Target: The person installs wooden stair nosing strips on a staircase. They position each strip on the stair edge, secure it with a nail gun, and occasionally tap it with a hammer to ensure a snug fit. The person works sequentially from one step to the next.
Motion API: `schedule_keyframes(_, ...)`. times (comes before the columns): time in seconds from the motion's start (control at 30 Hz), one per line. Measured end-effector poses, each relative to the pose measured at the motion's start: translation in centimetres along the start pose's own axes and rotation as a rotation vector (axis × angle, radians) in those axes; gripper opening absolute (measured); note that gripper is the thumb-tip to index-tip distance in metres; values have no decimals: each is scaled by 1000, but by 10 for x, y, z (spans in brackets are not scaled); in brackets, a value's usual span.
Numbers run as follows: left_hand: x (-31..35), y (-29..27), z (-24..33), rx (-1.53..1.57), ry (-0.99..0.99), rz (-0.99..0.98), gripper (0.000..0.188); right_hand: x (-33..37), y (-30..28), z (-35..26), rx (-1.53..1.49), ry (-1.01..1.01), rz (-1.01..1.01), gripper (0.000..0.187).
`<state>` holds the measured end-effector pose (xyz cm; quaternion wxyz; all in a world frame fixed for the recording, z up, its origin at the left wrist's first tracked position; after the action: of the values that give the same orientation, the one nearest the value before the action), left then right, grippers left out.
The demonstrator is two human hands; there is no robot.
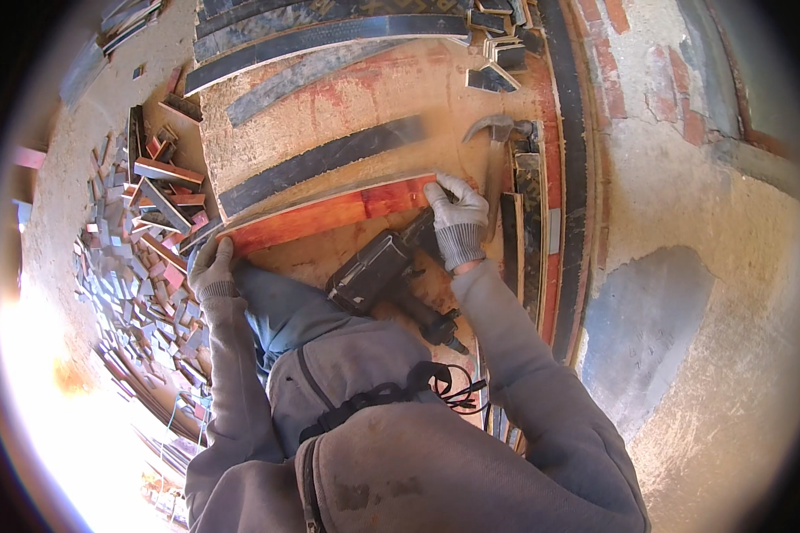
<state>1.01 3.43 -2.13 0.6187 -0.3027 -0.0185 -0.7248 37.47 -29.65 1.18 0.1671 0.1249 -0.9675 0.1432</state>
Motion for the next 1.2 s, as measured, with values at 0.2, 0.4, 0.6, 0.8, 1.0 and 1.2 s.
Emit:
schedule_keyframes(0.2,5,-1,3,-25,-7,18,30,-2,-2,6,-7,86,-5,29)
schedule_keyframes(0.4,9,2,26,-161,246,29,30,-6,-1,-3,46,-53,-54,28)
schedule_keyframes(0.6,14,4,20,-77,87,98,29,-11,5,-4,155,-57,-87,31)
schedule_keyframes(0.8,19,5,32,-177,67,108,28,-13,7,-7,176,0,-75,30)
schedule_keyframes(1.0,58,43,108,-646,727,219,37,-13,8,-16,133,-191,-76,23)
schedule_keyframes(1.2,87,153,108,-751,854,-362,26,-11,10,-16,212,-83,-42,26)
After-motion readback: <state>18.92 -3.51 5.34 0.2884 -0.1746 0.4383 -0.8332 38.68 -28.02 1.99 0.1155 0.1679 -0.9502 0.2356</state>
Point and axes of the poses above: each hand's wrist, its own x-axis away from the middle knuckle, its own y-axis out of the palm, z = x × y, the point moved 9 cm from there along -x, towards the middle knuckle, and after that the axes turned 2 degrees about -x, right-handed, at the moved point
